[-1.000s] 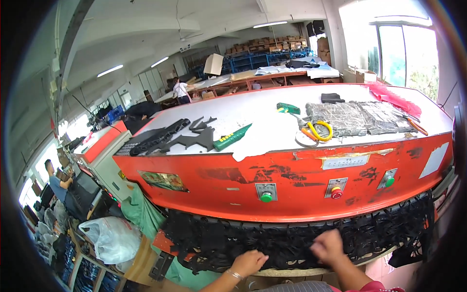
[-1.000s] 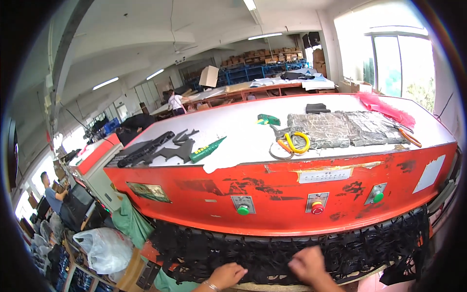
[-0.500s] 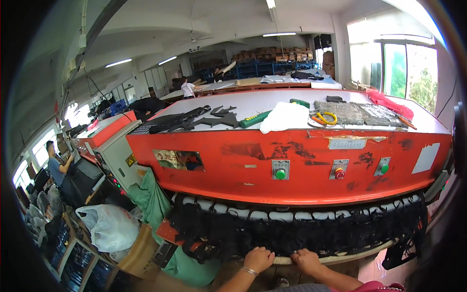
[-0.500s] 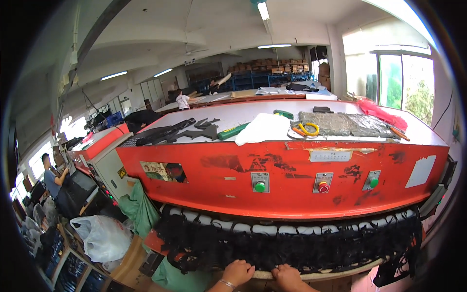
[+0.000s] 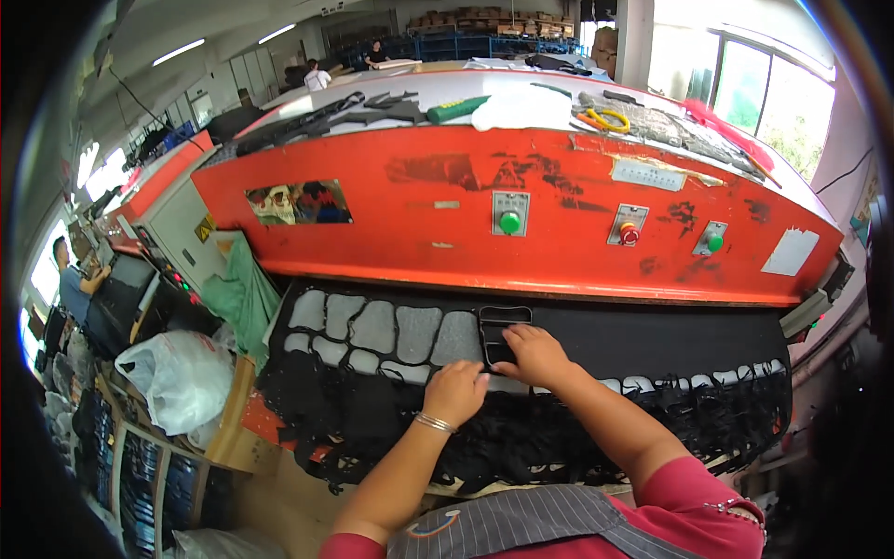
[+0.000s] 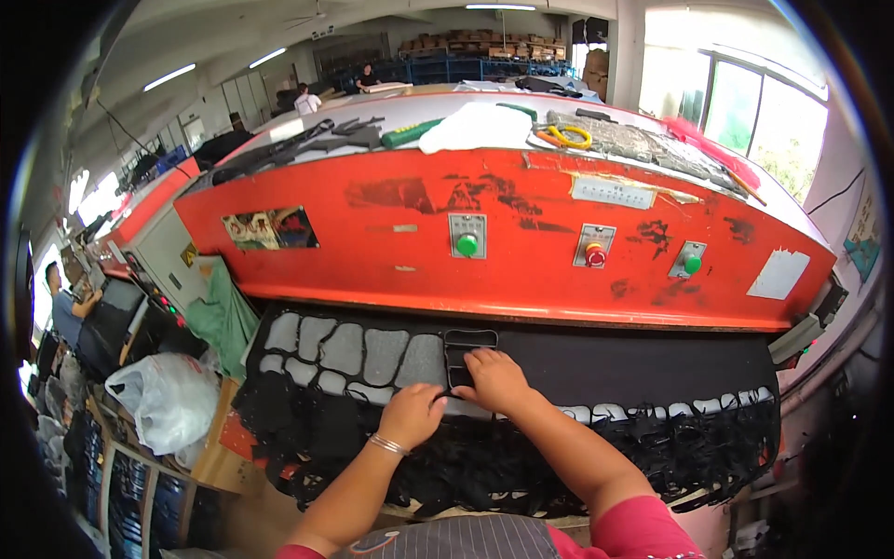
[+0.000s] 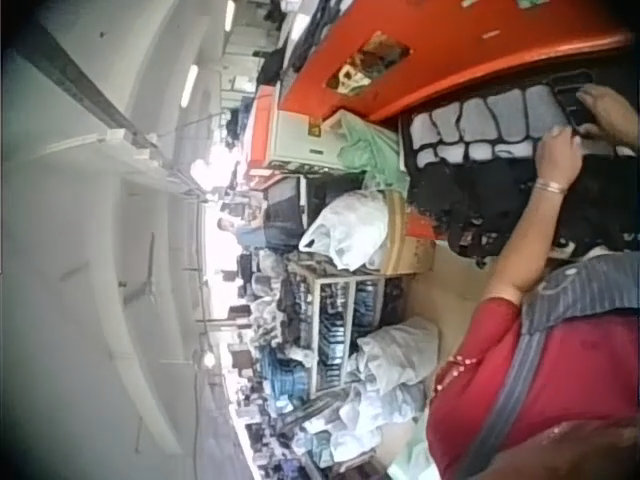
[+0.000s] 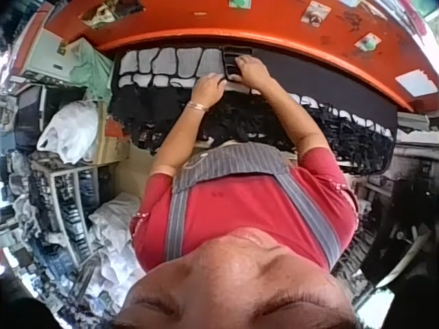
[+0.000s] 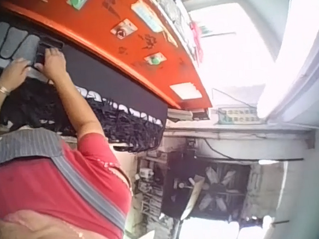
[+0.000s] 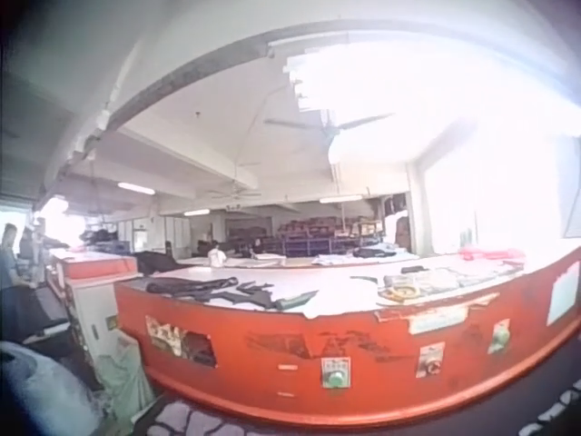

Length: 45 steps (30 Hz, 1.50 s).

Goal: Operate a hydraulic cutting machine to cut out shoe components from a sheet of material using metal dies.

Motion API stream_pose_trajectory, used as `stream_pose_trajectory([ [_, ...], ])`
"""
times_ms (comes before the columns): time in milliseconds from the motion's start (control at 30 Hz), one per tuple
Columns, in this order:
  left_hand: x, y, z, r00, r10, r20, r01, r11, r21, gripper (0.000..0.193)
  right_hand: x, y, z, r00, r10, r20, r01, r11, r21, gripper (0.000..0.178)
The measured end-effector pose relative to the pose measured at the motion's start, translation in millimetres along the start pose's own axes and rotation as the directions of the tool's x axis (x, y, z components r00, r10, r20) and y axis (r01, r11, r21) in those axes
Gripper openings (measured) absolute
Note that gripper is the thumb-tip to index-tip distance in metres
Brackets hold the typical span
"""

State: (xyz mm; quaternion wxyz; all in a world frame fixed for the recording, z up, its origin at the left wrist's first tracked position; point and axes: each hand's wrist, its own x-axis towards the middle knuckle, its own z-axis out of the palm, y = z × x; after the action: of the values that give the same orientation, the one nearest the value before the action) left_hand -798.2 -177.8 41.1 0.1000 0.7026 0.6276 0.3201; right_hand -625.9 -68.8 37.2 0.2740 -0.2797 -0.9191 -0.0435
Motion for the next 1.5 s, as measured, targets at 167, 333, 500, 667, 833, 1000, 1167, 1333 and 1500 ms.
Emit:
stream_pose_trajectory([
  [167,-61.8,-34.4,43.1,0.997,0.057,0.044,-0.067,0.961,0.269,0.052,-4.8,-25.1,21.8,0.894,-0.024,0.448,-0.012,0.997,0.077,0.072],
  [333,-83.5,-15.5,34.3,0.993,-0.037,0.109,0.012,0.976,0.218,0.057,4.7,-34.2,-20.1,0.834,0.092,0.543,-0.331,0.872,0.361,0.068],
  [500,-88.1,7.1,17.9,0.986,-0.073,0.152,0.06,0.994,0.087,0.093,-30.3,-53.0,-54.8,0.765,0.243,0.596,-0.635,0.441,0.634,0.054],
  [667,-104.0,42.0,39.4,0.994,0.111,-0.011,-0.078,0.619,-0.782,0.126,-83.8,-96.7,-59.9,0.776,0.2,0.598,-0.407,-0.565,0.718,0.042],
  [833,-96.9,45.5,-15.3,0.893,-0.45,-0.014,0.221,0.466,-0.857,0.046,-85.0,-109.9,-90.8,0.872,0.196,0.449,-0.223,-0.658,0.719,0.043],
  [1000,-106.5,-89.3,-92.9,0.743,-0.458,0.488,0.646,0.682,-0.343,0.044,-50.9,-81.4,-93.5,0.549,0.693,0.467,0.089,-0.604,0.792,0.029],
  [1167,-77.9,-49.1,-93.4,0.954,-0.297,0.026,0.285,0.934,0.217,0.056,-48.1,-4.5,-28.7,0.053,0.865,0.499,0.252,-0.495,0.832,0.021],
  [1333,-39.6,4.7,-17.2,0.985,-0.032,0.169,0.029,0.999,0.024,0.043,-67.8,-9.6,-31.2,0.493,0.776,0.394,-0.07,-0.416,0.907,0.038],
  [1500,-40.3,25.1,72.0,0.994,0.053,0.092,-0.054,0.998,0.018,0.039,-118.2,27.6,-60.2,0.824,0.474,0.311,-0.543,0.818,0.191,0.09],
])
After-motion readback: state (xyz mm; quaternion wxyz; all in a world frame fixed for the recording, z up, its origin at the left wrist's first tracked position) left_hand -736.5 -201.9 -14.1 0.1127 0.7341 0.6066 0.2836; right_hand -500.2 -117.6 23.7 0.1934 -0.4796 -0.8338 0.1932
